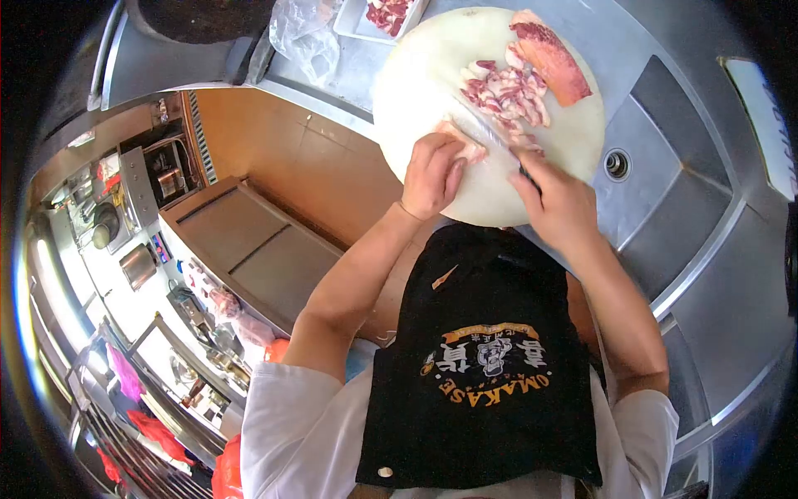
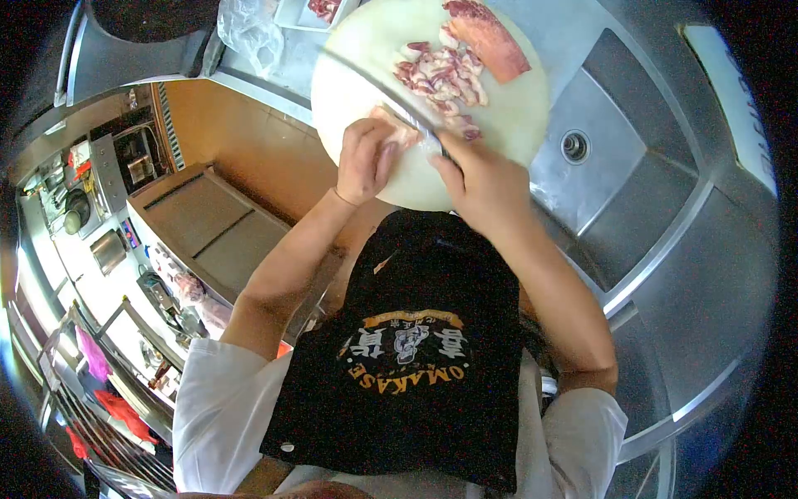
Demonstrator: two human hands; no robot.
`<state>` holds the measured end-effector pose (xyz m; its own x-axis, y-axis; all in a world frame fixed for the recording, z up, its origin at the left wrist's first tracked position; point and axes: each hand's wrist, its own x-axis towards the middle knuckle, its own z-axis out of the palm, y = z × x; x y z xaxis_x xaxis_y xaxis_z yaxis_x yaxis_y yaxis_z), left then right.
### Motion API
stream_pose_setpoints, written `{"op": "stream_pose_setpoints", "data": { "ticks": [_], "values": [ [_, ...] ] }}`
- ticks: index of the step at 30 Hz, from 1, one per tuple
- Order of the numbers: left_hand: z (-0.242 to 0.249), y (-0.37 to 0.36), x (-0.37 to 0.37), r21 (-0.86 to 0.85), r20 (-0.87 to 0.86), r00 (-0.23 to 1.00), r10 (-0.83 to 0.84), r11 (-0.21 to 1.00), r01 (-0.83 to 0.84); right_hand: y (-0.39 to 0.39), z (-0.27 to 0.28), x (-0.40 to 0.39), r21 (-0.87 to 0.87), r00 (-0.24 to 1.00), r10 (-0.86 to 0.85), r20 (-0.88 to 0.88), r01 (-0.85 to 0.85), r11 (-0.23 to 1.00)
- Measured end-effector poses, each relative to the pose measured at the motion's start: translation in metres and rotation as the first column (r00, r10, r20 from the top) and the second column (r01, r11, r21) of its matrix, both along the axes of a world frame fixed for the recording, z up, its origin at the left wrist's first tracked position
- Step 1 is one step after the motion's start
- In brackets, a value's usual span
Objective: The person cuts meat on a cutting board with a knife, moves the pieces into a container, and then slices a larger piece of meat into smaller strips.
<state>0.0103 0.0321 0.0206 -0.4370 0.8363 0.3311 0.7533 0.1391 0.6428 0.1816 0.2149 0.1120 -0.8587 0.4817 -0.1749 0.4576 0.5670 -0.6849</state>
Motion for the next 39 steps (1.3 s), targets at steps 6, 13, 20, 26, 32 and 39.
{"op": "stream_pose_setpoints", "data": {
  "ticks": [6,13,20,26,32,39],
  "values": [
    [-0.003,0.001,-0.002,-0.040,-0.069,0.997,-0.031,0.999,0.029,-0.017,0.031,0.059,-0.011,0.983,0.108,0.148,-0.108,0.994],
    [-0.006,0.000,-0.006,-0.063,-0.076,0.995,-0.060,0.996,0.055,-0.023,-0.015,-0.020,-0.052,0.982,0.164,0.091,-0.160,0.986],
    [-0.005,0.003,-0.004,-0.029,-0.032,0.999,-0.022,0.999,0.021,-0.020,0.008,0.073,-0.081,0.977,0.121,0.174,-0.109,0.991],
    [0.002,0.005,-0.007,-0.033,-0.024,0.999,-0.047,0.998,0.046,-0.002,-0.050,-0.097,-0.103,0.973,0.207,0.102,-0.196,0.975],
    [0.006,0.000,-0.001,-0.021,-0.011,1.000,-0.011,1.000,0.010,0.005,-0.020,-0.045,0.038,0.998,-0.022,-0.052,0.024,0.999],
    [-0.005,-0.004,-0.001,-0.036,-0.025,1.000,-0.016,0.999,0.016,-0.017,0.030,0.059,-0.018,0.986,0.118,0.120,-0.116,0.993]
  ]
}}
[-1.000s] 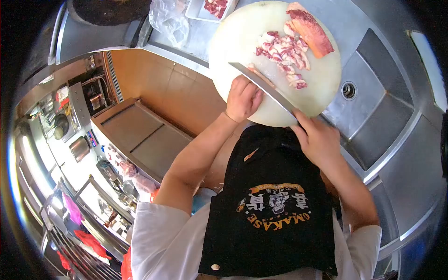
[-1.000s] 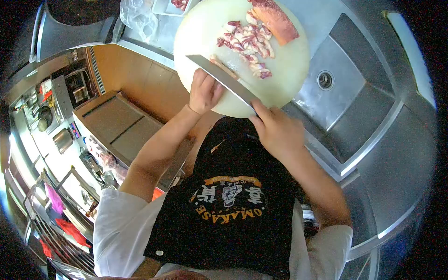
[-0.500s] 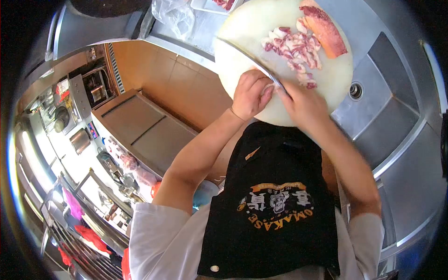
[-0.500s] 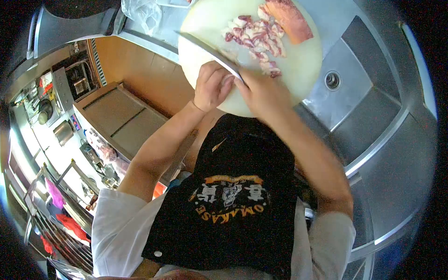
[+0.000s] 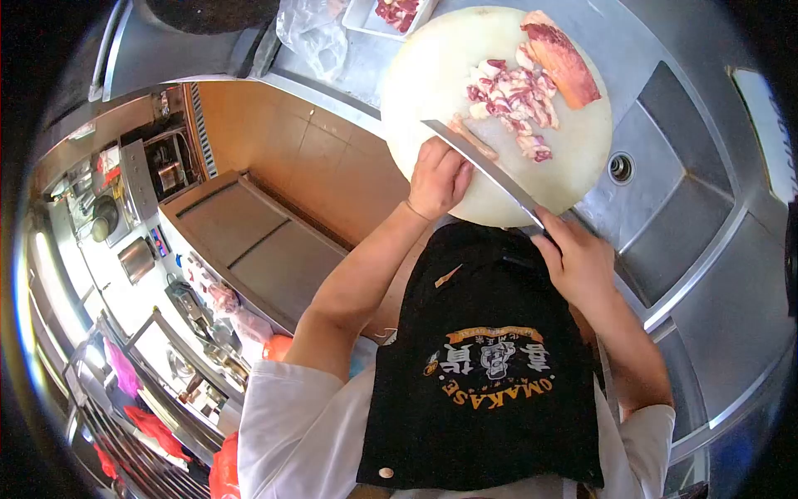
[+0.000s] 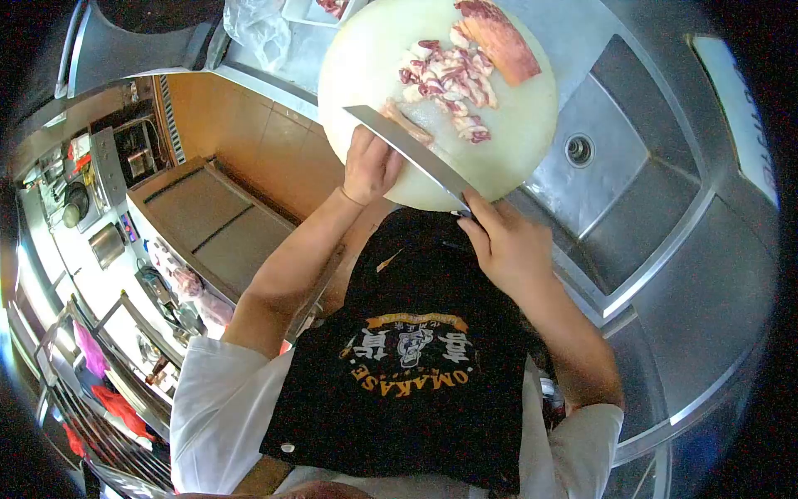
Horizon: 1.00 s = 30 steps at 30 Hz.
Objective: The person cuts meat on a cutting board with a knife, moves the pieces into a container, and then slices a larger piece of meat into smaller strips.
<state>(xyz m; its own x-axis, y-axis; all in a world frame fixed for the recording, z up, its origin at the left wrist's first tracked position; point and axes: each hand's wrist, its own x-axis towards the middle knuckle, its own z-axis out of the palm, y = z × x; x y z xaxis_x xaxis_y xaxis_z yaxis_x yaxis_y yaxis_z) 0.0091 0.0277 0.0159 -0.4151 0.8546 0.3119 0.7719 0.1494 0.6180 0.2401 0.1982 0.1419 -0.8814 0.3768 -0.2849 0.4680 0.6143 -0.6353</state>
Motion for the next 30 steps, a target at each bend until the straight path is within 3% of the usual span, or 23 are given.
{"op": "stream_pose_setpoints", "data": {
  "ticks": [2,5,8,11,14,17,19,23,26,30],
  "values": [
    [-0.002,-0.001,0.002,-0.019,-0.017,1.000,-0.006,1.000,0.006,0.000,0.008,0.011,0.004,0.992,0.032,0.119,-0.032,0.999],
    [0.000,0.002,0.001,-0.010,-0.035,0.999,-0.007,1.000,0.007,-0.004,-0.011,-0.009,0.007,0.999,0.001,-0.047,-0.001,1.000],
    [0.000,0.001,0.000,-0.026,-0.028,1.000,-0.011,1.000,0.010,-0.009,-0.039,-0.069,-0.005,0.999,0.036,-0.009,-0.036,0.999],
    [-0.003,0.001,0.001,-0.033,-0.033,0.999,0.003,0.999,-0.004,-0.010,-0.037,-0.078,0.015,0.997,0.060,0.053,-0.061,0.998],
    [-0.001,0.003,0.002,-0.007,-0.016,1.000,0.009,1.000,-0.009,-0.008,-0.024,-0.012,-0.026,1.000,-0.003,0.018,0.004,1.000],
    [-0.003,0.003,0.003,0.034,0.016,1.000,0.021,0.999,-0.022,-0.006,-0.024,-0.001,0.009,1.000,-0.009,0.000,0.009,1.000],
    [-0.001,0.006,0.001,0.032,0.023,1.000,0.013,0.999,-0.014,-0.003,-0.036,-0.070,-0.111,0.976,0.009,0.217,0.016,0.994],
    [0.007,0.006,0.000,0.023,0.033,0.999,-0.012,1.000,0.012,0.012,-0.075,-0.169,-0.045,0.999,0.043,-0.003,-0.043,0.998],
    [0.011,0.004,-0.001,0.010,0.005,0.999,-0.035,0.999,0.035,0.022,-0.067,-0.139,0.078,0.966,-0.086,-0.245,0.108,0.991],
    [0.007,0.001,0.004,0.047,0.046,0.997,0.063,0.997,-0.066,0.010,-0.034,-0.058,0.051,0.976,-0.104,-0.193,0.116,0.992]
  ]
}}
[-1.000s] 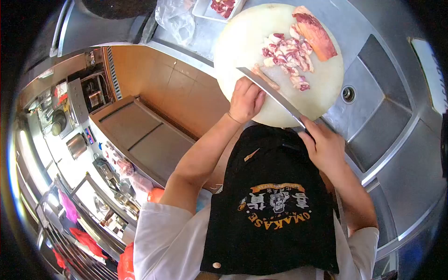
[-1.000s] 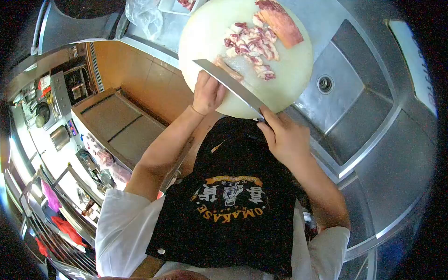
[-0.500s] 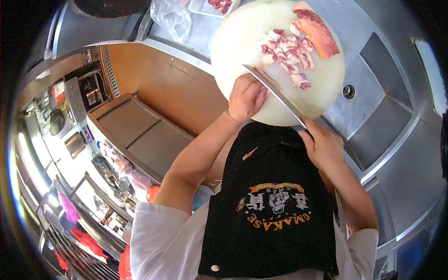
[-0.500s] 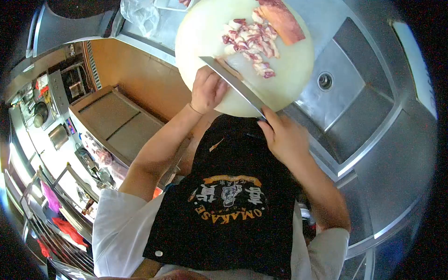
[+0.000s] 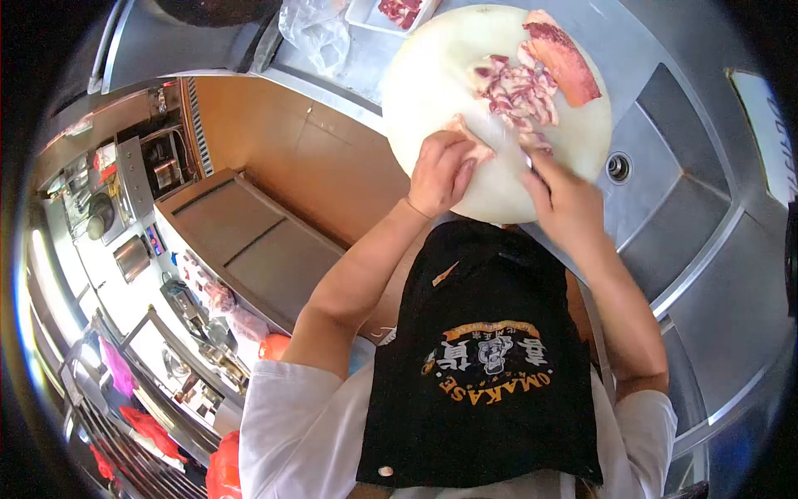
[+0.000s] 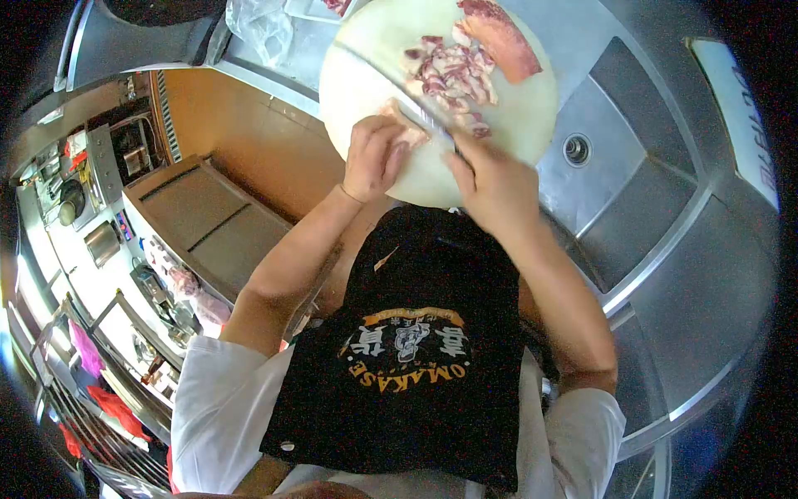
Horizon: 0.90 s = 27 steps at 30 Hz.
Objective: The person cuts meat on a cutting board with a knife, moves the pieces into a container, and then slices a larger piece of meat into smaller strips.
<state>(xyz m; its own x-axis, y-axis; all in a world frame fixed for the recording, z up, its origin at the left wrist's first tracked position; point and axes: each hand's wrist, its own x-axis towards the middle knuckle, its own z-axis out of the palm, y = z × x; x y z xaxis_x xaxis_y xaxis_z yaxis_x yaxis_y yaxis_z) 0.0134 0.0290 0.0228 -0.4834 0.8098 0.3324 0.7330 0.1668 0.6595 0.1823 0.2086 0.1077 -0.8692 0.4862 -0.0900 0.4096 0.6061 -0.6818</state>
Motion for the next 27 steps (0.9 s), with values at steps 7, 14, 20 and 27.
{"op": "stream_pose_setpoints", "data": {
  "ticks": [7,14,20,27],
  "values": [
    [-0.008,-0.003,-0.004,-0.068,-0.064,0.994,-0.089,0.994,0.085,-0.014,0.038,0.062,-0.052,0.958,0.116,0.261,-0.106,0.993],
    [-0.010,0.000,-0.006,-0.029,-0.091,0.993,-0.068,0.997,0.066,-0.020,-0.013,-0.023,-0.107,0.967,0.179,0.182,-0.161,0.981],
    [-0.010,-0.003,0.000,-0.021,-0.041,0.997,-0.063,0.998,0.062,-0.009,0.019,0.067,-0.093,0.959,0.147,0.241,-0.128,0.987],
    [-0.003,-0.001,-0.004,-0.081,-0.042,0.998,-0.049,0.996,0.046,-0.010,0.045,0.067,-0.065,0.955,0.157,0.253,-0.145,0.987]
  ]
}}
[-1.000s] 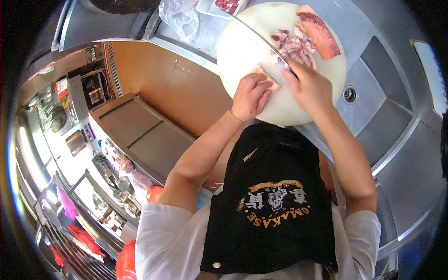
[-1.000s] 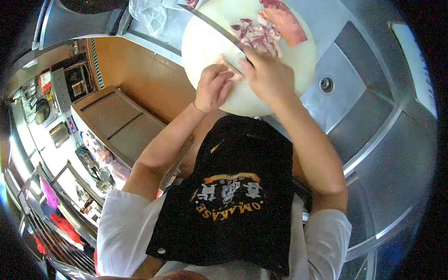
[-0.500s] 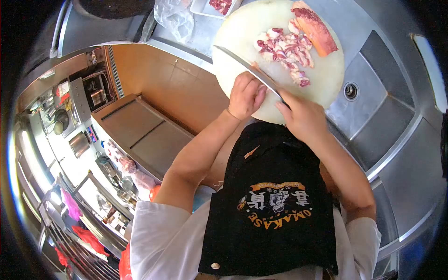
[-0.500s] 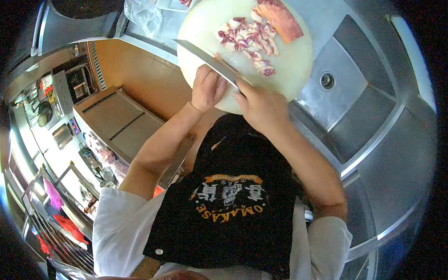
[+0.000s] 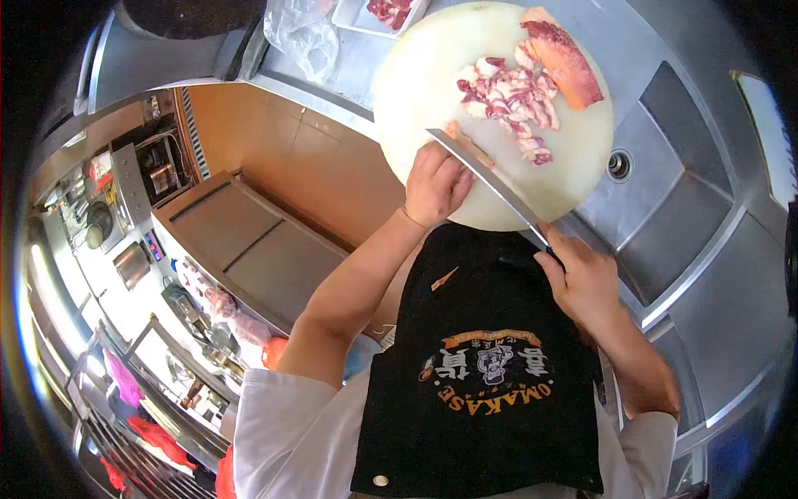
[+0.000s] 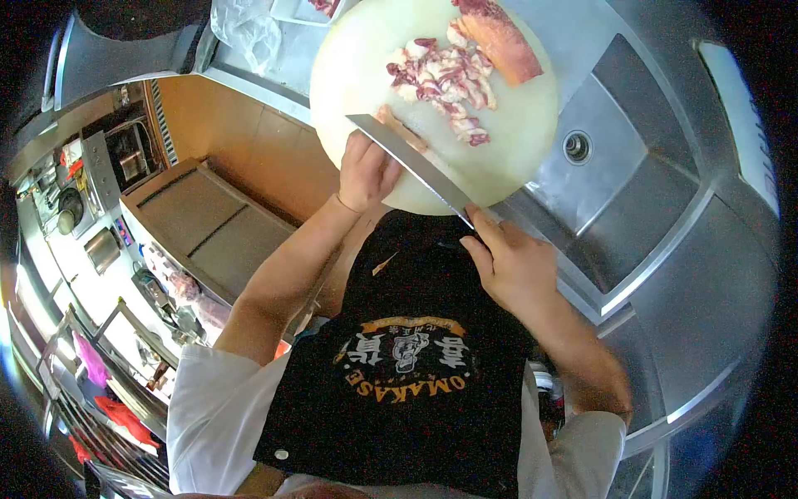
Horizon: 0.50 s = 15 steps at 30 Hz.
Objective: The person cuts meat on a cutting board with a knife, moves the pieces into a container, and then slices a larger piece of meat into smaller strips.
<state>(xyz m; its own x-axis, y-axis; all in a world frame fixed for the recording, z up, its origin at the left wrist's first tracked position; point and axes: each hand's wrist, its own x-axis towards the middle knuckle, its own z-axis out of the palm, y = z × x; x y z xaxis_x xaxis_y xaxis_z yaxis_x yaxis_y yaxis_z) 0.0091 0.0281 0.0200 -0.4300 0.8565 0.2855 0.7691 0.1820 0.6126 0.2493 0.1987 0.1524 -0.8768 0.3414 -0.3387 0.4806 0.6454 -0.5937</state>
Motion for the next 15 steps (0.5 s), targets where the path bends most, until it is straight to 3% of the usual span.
{"op": "stream_pose_setpoints", "data": {
  "ticks": [5,10,13,15],
  "values": [
    [-0.007,-0.002,-0.002,0.025,-0.011,1.000,-0.028,0.999,0.028,-0.001,-0.004,-0.008,-0.033,0.998,0.000,0.055,0.002,0.999],
    [-0.008,-0.005,-0.002,0.011,-0.006,1.000,-0.025,1.000,0.025,-0.005,-0.045,-0.100,-0.079,0.999,0.035,0.021,-0.034,0.996],
    [-0.005,0.002,-0.004,0.033,-0.027,1.000,-0.015,0.999,0.016,-0.006,-0.037,-0.090,-0.071,0.998,0.032,0.054,-0.028,0.997],
    [-0.005,0.003,0.001,0.055,-0.009,0.999,0.040,0.998,-0.039,-0.008,-0.033,-0.034,-0.066,0.998,-0.042,-0.040,0.039,0.997]
  ]
}}
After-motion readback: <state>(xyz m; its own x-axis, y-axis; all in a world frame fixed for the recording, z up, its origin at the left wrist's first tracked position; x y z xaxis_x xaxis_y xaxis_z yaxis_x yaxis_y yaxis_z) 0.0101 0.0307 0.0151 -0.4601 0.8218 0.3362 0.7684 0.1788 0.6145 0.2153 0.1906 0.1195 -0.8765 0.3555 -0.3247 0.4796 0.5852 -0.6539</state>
